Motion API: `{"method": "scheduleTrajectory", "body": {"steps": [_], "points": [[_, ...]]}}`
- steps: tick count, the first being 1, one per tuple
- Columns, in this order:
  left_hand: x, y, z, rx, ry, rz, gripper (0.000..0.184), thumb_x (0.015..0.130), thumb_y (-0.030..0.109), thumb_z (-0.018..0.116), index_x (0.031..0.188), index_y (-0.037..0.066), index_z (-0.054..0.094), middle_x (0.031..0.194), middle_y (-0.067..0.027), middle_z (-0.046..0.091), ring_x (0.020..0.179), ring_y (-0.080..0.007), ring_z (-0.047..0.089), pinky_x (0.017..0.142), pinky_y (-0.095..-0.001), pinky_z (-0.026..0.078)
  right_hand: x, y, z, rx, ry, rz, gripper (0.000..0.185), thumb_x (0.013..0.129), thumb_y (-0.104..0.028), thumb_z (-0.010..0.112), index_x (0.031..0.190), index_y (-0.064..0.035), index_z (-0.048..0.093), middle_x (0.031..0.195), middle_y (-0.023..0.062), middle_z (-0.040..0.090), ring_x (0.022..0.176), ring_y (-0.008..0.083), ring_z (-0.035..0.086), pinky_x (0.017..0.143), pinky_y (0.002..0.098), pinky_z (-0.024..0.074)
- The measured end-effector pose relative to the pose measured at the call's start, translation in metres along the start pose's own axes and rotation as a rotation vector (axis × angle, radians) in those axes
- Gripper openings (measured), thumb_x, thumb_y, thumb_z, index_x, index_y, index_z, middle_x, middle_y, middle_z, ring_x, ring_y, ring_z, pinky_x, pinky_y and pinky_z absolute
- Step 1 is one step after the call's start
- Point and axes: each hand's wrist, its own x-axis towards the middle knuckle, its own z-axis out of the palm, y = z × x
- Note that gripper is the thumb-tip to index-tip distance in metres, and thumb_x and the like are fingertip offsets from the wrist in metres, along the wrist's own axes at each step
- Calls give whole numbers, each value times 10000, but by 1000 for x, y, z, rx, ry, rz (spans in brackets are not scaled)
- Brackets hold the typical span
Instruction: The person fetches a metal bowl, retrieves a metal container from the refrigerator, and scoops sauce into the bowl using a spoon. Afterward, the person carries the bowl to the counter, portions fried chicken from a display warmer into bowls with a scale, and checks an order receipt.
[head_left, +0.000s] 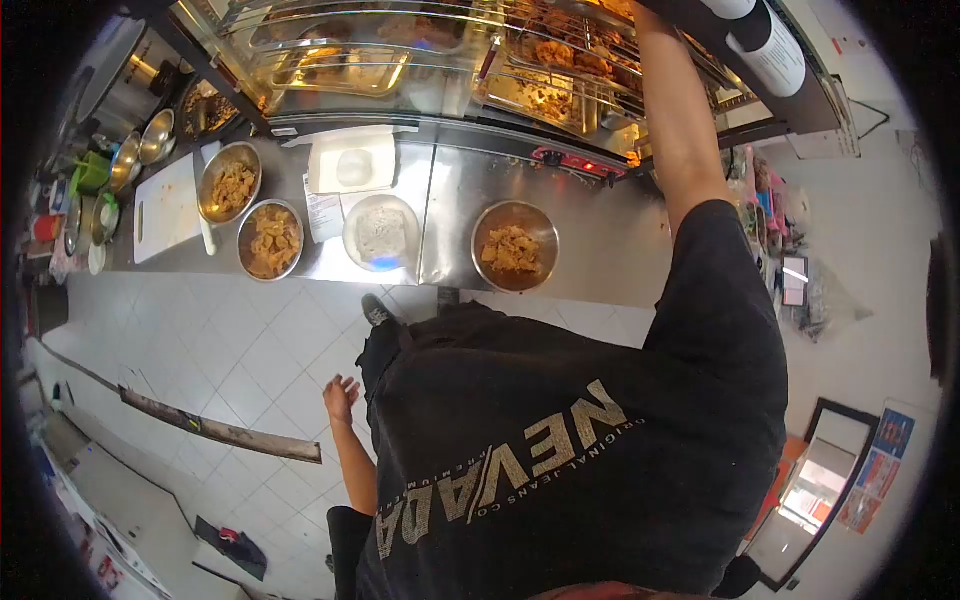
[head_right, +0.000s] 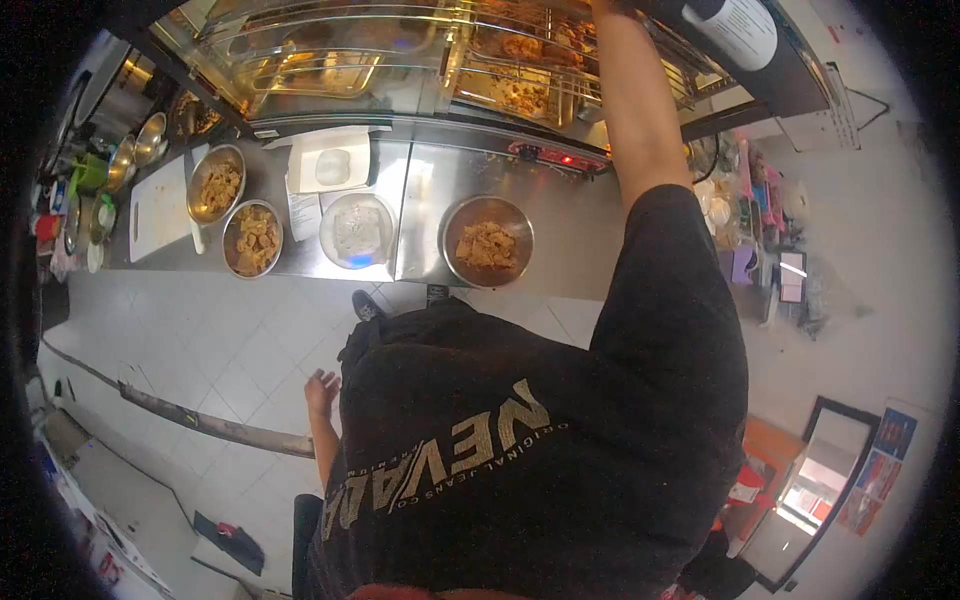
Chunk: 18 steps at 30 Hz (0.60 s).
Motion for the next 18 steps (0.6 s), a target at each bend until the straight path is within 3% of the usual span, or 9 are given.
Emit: {"method": "scheduleTrajectory", "body": {"steps": [5, 8, 12, 18], "points": [[-3, -90, -12, -18, 124, -109, 441, 927, 301, 530, 1219, -27, 482, 1040, -197, 645, 716, -220, 635, 532, -298, 493, 8, -3, 0, 63, 23, -11, 165, 898, -26, 531, 1030, -4, 627, 877, 147, 684, 788, 299, 657, 692, 384, 526], [-10, -119, -20, 175, 82, -59, 441, 924, 310, 527, 1205, -29, 497, 1032, -188, 648, 704, -209, 618, 539, -307, 482, 11, -4, -2, 96, 35, -15, 165, 898, -23, 531, 1030, -5, 628, 882, 145, 685, 792, 297, 657, 696, 383, 528], [-3, -138, -31, 410, -3, 80, 442, 921, 322, 524, 1187, -30, 517, 1021, -175, 652, 688, -196, 595, 548, -319, 468, 15, -7, -2, 138, 48, -18, 165, 898, -21, 531, 1029, -5, 629, 889, 144, 685, 799, 295, 658, 701, 382, 529], [7, -130, -27, 459, -24, 129, 447, 923, 336, 515, 1186, -26, 526, 1019, -163, 655, 713, -195, 589, 597, -347, 471, 12, -16, 0, 184, 52, -5, 165, 897, -16, 530, 1028, -6, 631, 899, 141, 687, 808, 292, 660, 709, 380, 532]]}}
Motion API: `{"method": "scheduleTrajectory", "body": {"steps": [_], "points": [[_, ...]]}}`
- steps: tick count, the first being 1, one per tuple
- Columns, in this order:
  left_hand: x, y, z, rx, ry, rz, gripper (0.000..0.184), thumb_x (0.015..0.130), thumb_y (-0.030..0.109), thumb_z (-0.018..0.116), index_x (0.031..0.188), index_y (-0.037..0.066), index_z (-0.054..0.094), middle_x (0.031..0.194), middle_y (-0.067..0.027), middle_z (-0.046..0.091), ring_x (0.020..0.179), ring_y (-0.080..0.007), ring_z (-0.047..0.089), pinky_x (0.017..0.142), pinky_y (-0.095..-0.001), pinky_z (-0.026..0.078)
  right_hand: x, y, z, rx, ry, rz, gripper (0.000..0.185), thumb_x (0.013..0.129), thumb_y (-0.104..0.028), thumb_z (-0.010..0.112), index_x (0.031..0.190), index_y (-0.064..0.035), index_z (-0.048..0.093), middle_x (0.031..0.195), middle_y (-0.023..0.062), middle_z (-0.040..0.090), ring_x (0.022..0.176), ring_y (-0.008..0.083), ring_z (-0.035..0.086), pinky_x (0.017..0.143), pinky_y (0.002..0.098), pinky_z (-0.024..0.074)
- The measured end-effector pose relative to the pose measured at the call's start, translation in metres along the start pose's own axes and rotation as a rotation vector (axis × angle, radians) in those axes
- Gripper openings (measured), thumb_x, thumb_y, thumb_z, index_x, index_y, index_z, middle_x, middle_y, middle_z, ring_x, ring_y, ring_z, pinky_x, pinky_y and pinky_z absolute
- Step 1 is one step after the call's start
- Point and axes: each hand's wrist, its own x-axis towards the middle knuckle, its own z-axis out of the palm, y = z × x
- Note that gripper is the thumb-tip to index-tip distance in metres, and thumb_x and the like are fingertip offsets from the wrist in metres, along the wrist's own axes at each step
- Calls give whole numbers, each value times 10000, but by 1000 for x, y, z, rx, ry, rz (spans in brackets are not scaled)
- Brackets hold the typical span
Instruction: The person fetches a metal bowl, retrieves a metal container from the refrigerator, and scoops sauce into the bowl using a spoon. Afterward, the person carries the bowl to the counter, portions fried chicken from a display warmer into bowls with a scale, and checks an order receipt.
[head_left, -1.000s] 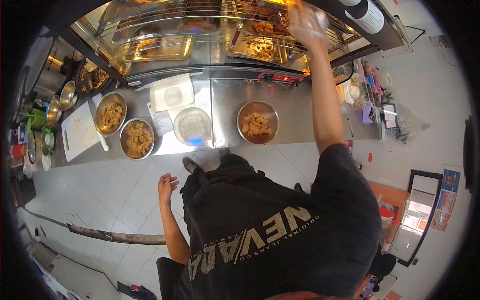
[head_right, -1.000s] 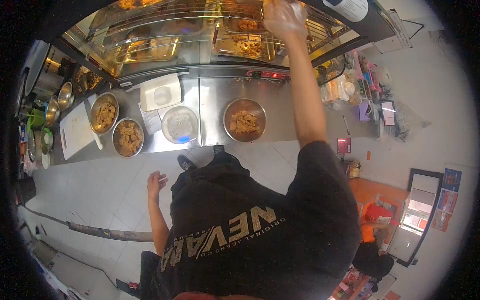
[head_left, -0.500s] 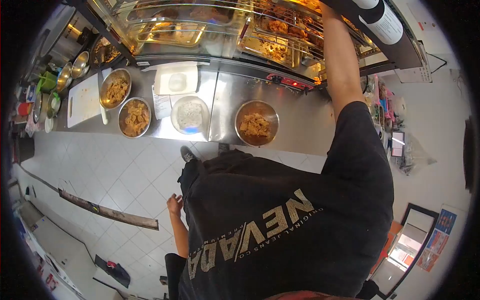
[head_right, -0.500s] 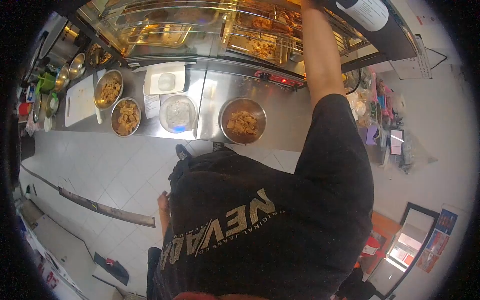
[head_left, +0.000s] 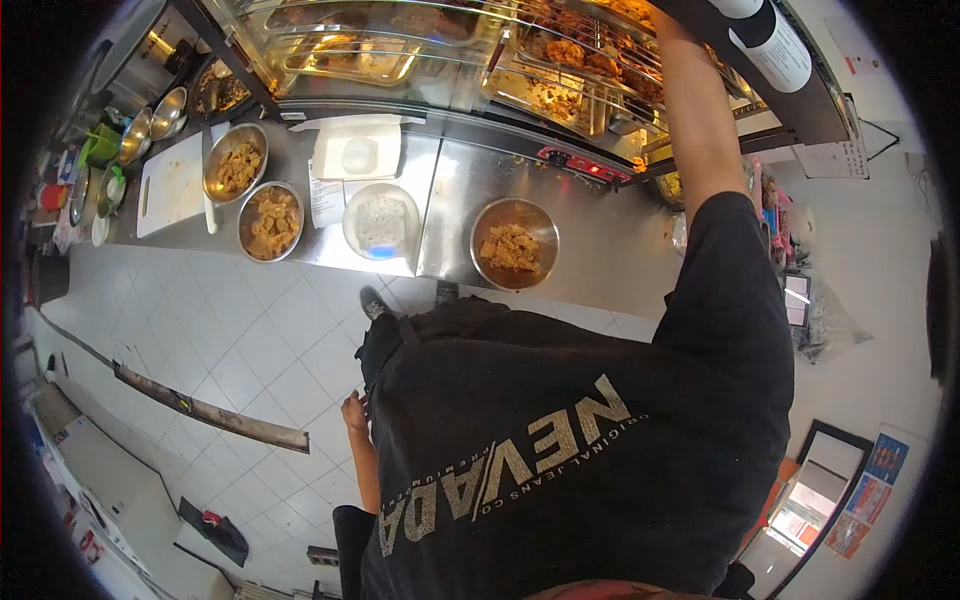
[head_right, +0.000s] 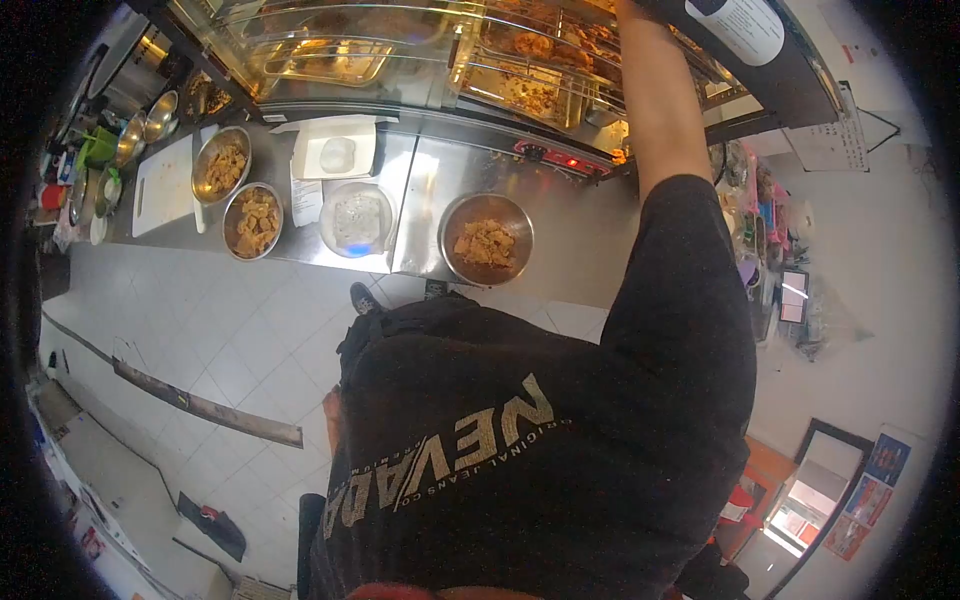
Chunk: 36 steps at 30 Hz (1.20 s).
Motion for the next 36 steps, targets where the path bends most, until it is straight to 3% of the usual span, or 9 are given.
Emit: {"method": "scheduleTrajectory", "body": {"steps": [9, 16, 20, 26, 31, 34, 36], "points": [[10, 14, -15, 35, -45, 12, 456, 937, 345, 508, 1218, -15, 500, 1056, -169, 652, 784, -228, 622, 652, -363, 496, 2, 0, 7, 103, 44, 55, 166, 897, -10, 530, 1026, -6, 634, 913, 137, 688, 822, 287, 662, 721, 378, 537], [25, 54, -51, -183, 6, -126, 464, 948, 352, 503, 1243, -6, 479, 1085, -173, 649, 839, -253, 647, 696, -376, 515, 13, -9, 6, 296, 136, 125, 167, 897, -5, 529, 1024, -7, 636, 925, 134, 690, 832, 284, 664, 730, 376, 540], [34, 75, -61, -254, 29, -161, 485, 958, 361, 495, 1273, -4, 453, 1106, -173, 646, 866, -270, 658, 729, -397, 533, 14, -14, 5, 521, 258, 194, 167, 896, -3, 529, 1024, -7, 637, 931, 133, 690, 839, 282, 665, 735, 375, 542], [29, 100, -56, -45, -62, -104, 482, 940, 363, 519, 1241, -12, 494, 1051, -153, 660, 829, -234, 639, 696, -383, 509, -2, 1, 15, 1048, 520, 339, 168, 896, 2, 528, 1022, -8, 639, 941, 130, 691, 848, 279, 667, 743, 374, 545], [61, 55, -67, 6, -196, 132, 482, 923, 373, 536, 1141, -56, 537, 927, -137, 669, 742, -195, 601, 631, -345, 468, -60, 34, 28, 1338, 726, 392, 169, 896, 5, 528, 1021, -8, 641, 949, 128, 692, 856, 276, 668, 749, 372, 547], [56, 54, -71, 82, -187, 186, 467, 923, 378, 532, 1060, -67, 569, 884, -131, 667, 674, -174, 563, 573, -326, 437, -128, 35, 48, 1374, 655, 492, 170, 896, 7, 528, 1021, -8, 642, 954, 127, 693, 860, 275, 669, 753, 371, 549], [54, 66, -72, 153, -168, 148, 457, 925, 373, 527, 1070, -58, 568, 899, -131, 666, 653, -171, 548, 559, -324, 429, -178, 9, 61, 1290, 426, 698, 162, 896, 3, 549, 1017, -11, 655, 999, 117, 686, 900, 259, 666, 777, 368, 559]]}}
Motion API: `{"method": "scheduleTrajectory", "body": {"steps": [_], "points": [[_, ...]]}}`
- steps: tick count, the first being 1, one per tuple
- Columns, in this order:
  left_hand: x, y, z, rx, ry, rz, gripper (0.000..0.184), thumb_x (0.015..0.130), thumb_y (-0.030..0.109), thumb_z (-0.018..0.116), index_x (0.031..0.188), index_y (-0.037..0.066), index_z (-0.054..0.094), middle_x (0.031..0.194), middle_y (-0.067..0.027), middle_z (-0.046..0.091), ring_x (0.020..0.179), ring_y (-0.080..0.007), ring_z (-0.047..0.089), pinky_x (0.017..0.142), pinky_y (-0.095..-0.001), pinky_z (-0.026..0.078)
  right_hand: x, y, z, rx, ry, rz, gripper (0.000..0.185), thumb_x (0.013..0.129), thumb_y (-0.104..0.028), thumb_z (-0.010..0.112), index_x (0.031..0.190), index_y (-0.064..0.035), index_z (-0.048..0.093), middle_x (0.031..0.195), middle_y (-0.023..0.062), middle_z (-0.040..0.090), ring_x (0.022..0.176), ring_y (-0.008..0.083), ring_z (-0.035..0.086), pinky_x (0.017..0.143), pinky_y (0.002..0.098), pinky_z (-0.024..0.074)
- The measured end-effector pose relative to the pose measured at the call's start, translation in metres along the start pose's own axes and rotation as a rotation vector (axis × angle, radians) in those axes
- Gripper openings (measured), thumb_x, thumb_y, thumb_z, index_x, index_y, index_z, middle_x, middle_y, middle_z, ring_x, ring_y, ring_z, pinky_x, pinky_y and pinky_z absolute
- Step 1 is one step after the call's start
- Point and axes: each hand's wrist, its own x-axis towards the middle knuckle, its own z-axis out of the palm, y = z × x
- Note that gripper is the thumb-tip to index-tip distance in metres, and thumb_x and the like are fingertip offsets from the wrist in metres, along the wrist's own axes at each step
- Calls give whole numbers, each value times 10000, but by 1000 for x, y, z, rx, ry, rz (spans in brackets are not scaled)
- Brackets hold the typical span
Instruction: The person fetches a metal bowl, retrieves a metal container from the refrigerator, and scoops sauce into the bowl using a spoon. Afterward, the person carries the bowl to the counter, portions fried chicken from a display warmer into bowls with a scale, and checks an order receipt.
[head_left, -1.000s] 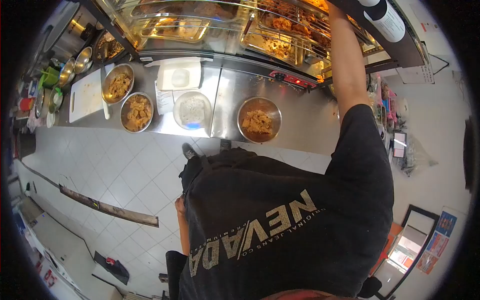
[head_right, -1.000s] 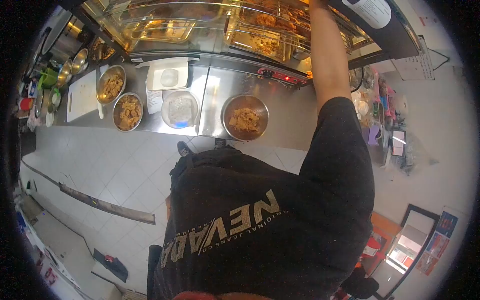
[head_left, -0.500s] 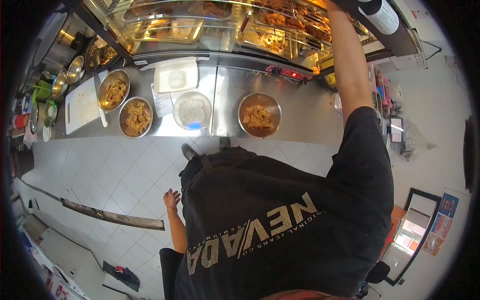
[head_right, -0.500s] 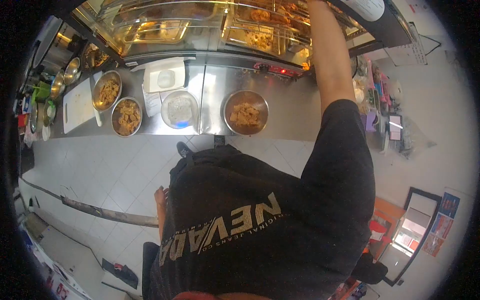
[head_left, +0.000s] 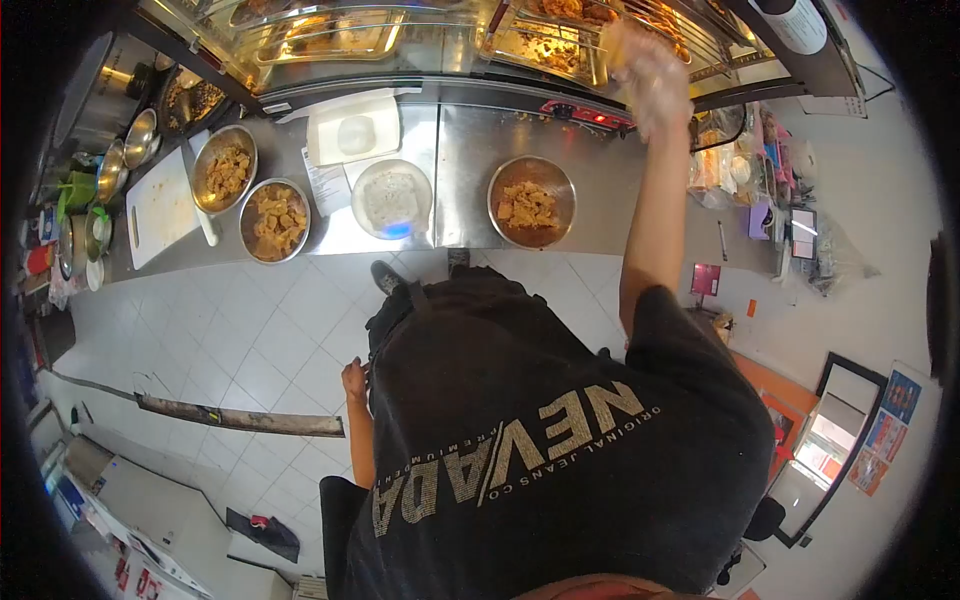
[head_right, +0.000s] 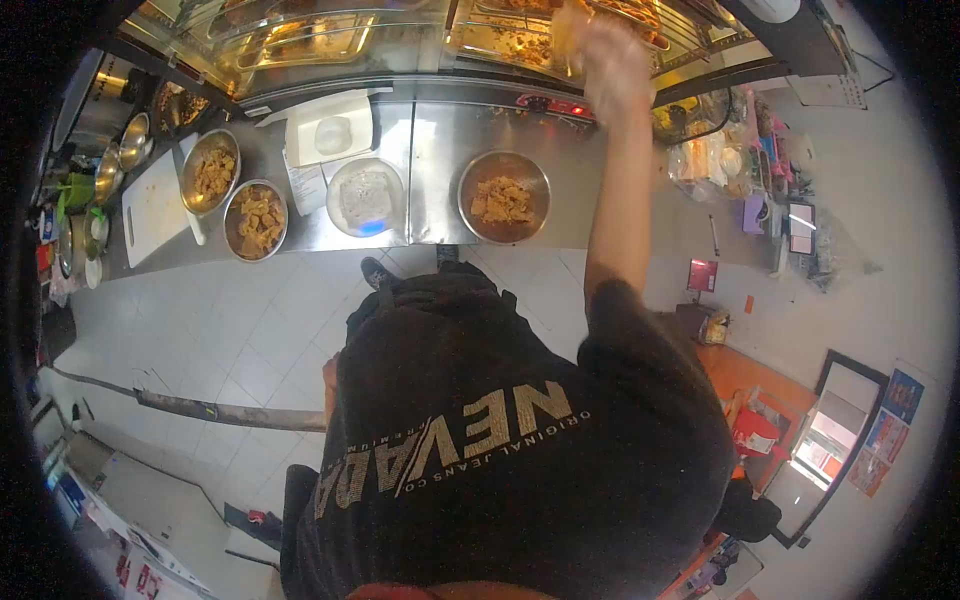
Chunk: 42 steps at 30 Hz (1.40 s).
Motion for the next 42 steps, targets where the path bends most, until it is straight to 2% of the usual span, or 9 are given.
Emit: {"method": "scheduleTrajectory", "body": {"steps": [4, 11, 15, 18, 22, 24, 30, 32, 42], "points": [[9, 0, -16, 139, -70, -103, 462, 931, 366, 513, 1147, -42, 536, 952, -137, 666, 660, -188, 567, 577, -323, 453, -91, 112, -29, -434, -247, 212, 202, 865, -143, 644, 1043, -75, 711, 1021, 96, 708, 865, 206, 655, 786, 329, 507], [2, 72, -20, -142, 48, -257, 482, 939, 360, 511, 1208, -40, 500, 1067, -188, 653, 832, -250, 672, 702, -373, 538, -196, 190, -97, -886, -74, 598, 341, 911, -312, 632, 1008, 14, 649, 837, 68, 673, 732, 157, 645, 613, 321, 553], [12, 126, -8, -10, 59, -176, 430, 954, 329, 510, 1209, -18, 506, 1001, -172, 672, 808, -230, 675, 643, -339, 530, -212, 181, -66, -465, -216, 1082, 431, 904, -278, 640, 1104, 91, 546, 803, 128, 656, 724, 198, 656, 581, 336, 556], [13, 166, 2, -22, 69, -79, 416, 957, 329, 512, 1211, -1, 510, 1005, -152, 672, 838, -224, 670, 669, -334, 526, -238, 285, -97, -679, -323, 616, 419, 855, -237, 665, 1092, 84, 535, 821, 169, 650, 745, 268, 656, 625, 374, 547], [4, 190, 17, -51, 100, 57, 361, 967, 287, 499, 1179, -3, 524, 970, -139, 678, 811, -204, 674, 644, -310, 532, -224, 235, -71, -1154, -554, -123, 240, 780, -183, 673, 898, 26, 660, 812, 203, 658, 770, 322, 671, 664, 446, 531], [-10, 213, 26, -107, 93, 54, 360, 979, 296, 481, 1207, 21, 520, 1028, -135, 665, 852, -204, 666, 702, -314, 527, -203, 178, -38, -608, -305, 645, 205, 807, -147, 633, 849, 54, 637, 703, 167, 640, 633, 277, 666, 556, 400, 522], [-92, 360, 32, -331, -189, 189, 536, 1003, 390, 457, 1396, 48, 333, 1084, -159, 635, 881, -220, 680, 729, -317, 544, -179, 98, 73, -260, -571, 660, 226, 834, -151, 595, 865, 73, 589, 649, 143, 615, 506, 237, 624, 477, 363, 494], [-103, 375, 19, -334, -247, 234, 570, 1008, 375, 452, 1425, 37, 261, 1064, -173, 634, 857, -224, 688, 690, -305, 558, -181, 121, 123, -313, -782, 312, 233, 845, -153, 584, 879, 78, 580, 652, 138, 611, 497, 221, 627, 473, 352, 502], [-36, 332, -219, -548, 226, 262, 514, 1009, 231, 371, 1444, 22, 193, 1282, -213, 512, 1047, -288, 636, 759, -334, 605, -204, 91, 427, -150, -1003, 474, 392, 939, -363, 570, 1037, 16, 576, 777, 105, 641, 627, 170, 660, 524, 306, 537]]}}
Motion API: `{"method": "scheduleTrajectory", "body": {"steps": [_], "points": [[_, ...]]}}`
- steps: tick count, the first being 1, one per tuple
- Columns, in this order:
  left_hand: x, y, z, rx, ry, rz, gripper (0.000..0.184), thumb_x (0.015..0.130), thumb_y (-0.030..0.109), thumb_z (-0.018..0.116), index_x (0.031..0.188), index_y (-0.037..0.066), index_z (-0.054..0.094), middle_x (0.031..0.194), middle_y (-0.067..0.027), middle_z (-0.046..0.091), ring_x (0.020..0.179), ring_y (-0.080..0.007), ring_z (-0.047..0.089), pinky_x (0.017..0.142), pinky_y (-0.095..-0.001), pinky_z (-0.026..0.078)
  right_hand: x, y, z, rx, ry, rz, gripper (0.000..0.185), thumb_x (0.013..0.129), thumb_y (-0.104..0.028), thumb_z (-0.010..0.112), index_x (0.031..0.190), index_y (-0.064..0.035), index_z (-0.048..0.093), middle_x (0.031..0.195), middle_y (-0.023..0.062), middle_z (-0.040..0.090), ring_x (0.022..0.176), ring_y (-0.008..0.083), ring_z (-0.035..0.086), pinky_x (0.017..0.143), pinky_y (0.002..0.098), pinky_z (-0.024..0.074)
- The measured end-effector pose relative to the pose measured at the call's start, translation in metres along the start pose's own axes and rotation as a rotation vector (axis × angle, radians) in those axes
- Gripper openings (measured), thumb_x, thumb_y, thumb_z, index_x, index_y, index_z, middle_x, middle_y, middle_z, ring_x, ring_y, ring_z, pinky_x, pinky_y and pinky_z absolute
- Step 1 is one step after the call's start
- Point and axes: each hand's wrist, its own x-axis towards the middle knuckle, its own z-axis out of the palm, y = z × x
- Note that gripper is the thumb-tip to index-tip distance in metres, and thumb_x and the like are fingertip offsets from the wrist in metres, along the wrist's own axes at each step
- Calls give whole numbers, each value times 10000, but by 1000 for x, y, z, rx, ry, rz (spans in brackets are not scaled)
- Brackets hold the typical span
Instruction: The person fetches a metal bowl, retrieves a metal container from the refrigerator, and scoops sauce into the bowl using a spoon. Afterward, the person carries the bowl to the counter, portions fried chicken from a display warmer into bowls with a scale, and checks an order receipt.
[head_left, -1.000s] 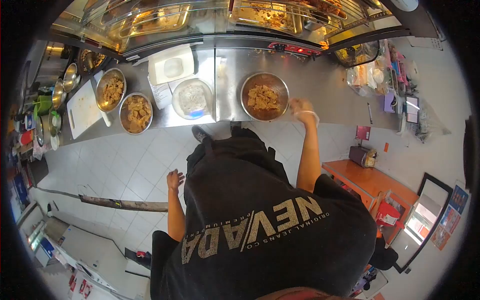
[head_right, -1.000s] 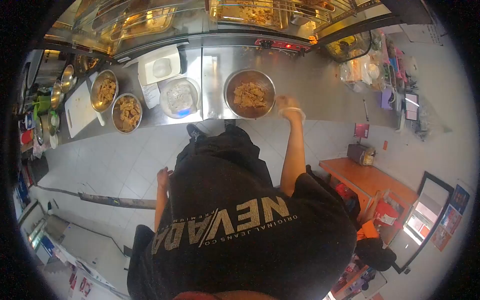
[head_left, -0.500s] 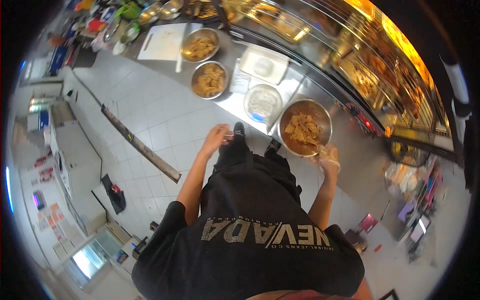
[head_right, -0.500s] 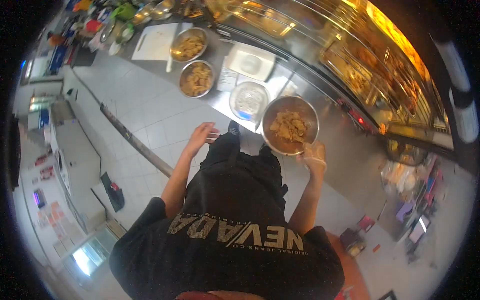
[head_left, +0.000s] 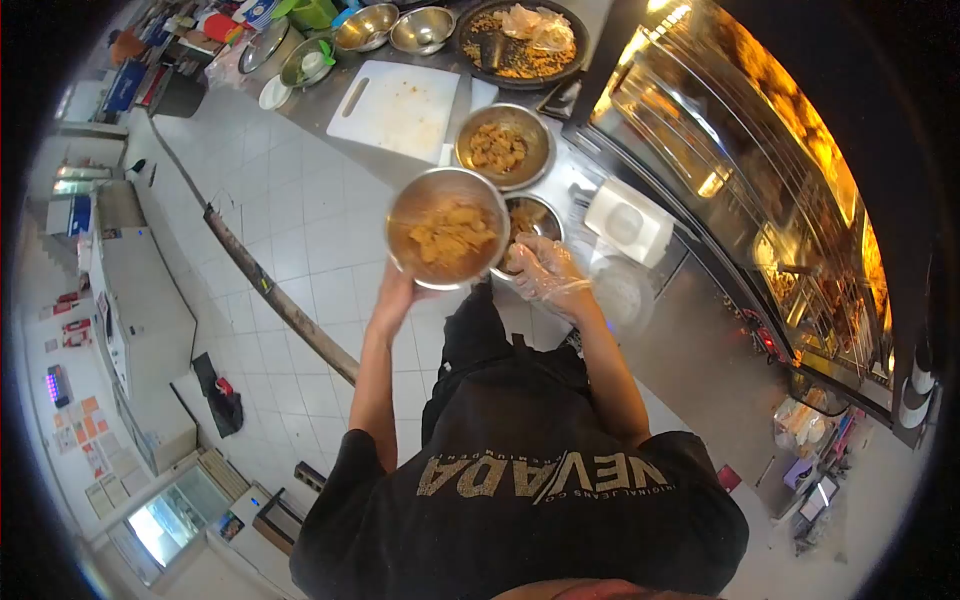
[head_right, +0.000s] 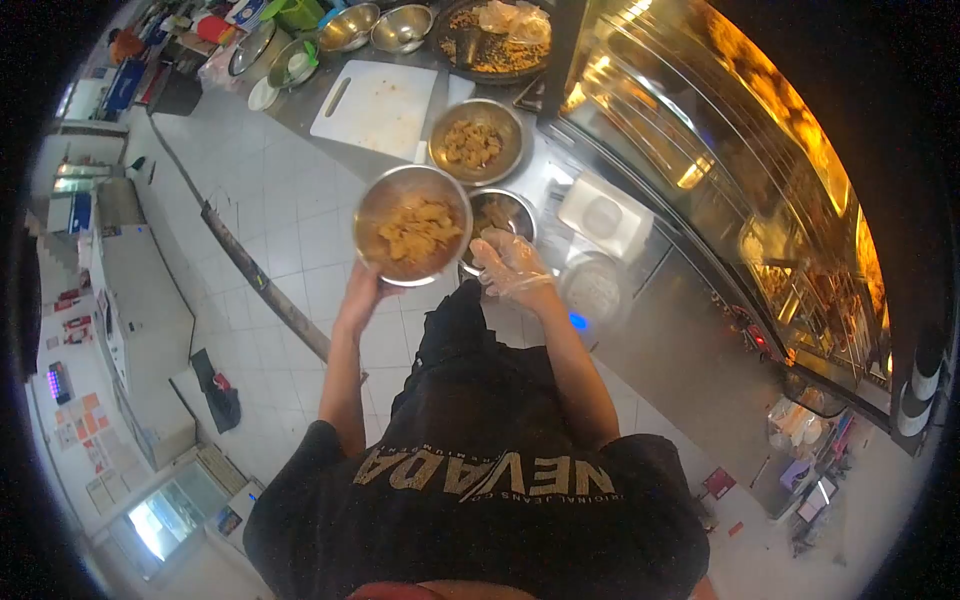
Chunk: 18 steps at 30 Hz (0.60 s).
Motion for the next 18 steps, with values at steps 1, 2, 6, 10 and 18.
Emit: {"method": "scheduleTrajectory", "body": {"steps": [1, 2, 6, 10, 18], "points": [[25, 9, -21, 3, 11, 29, 512, 1009, 244, 368, 1441, 27, 199, 1286, -212, 511, 1046, -292, 637, 762, -335, 604, 12, -2, 11, 16, 51, -40, 408, 944, -382, 567, 1063, 8, 575, 797, 104, 644, 643, 166, 659, 528, 302, 538], [53, 16, -40, 9, 21, 50, 511, 1009, 256, 365, 1439, 31, 204, 1290, -210, 510, 1044, -296, 638, 766, -336, 604, 24, 9, 14, -2, 78, 11, 405, 948, -380, 560, 1128, -17, 566, 834, 98, 644, 703, 158, 656, 542, 296, 536], [177, 26, -110, -53, -26, 11, 492, 1004, 264, 380, 1419, 40, 241, 1295, -214, 509, 1019, -311, 649, 781, -342, 603, 24, 17, 12, 44, 146, 113, 337, 967, -338, 559, 1120, -38, 549, 888, 53, 626, 644, 79, 549, 517, 234, 476], [301, 11, -146, -149, -173, 13, 500, 999, 253, 408, 1414, 23, 250, 1258, -222, 526, 1011, -326, 651, 805, -349, 599, -4, 17, 10, 86, 302, 211, 413, 947, -372, 569, 1051, 27, 570, 767, 64, 610, 576, 104, 546, 494, 258, 472], [288, 28, -100, -346, -29, -117, 580, 993, 388, 467, 1391, 18, 263, 1172, -241, 583, 963, -317, 666, 744, -325, 565, -14, 55, 24, 119, 421, 589, 430, 934, -392, 592, 953, 38, 567, 733, 81, 605, 540, 114, 543, 443, 263, 471]]}}
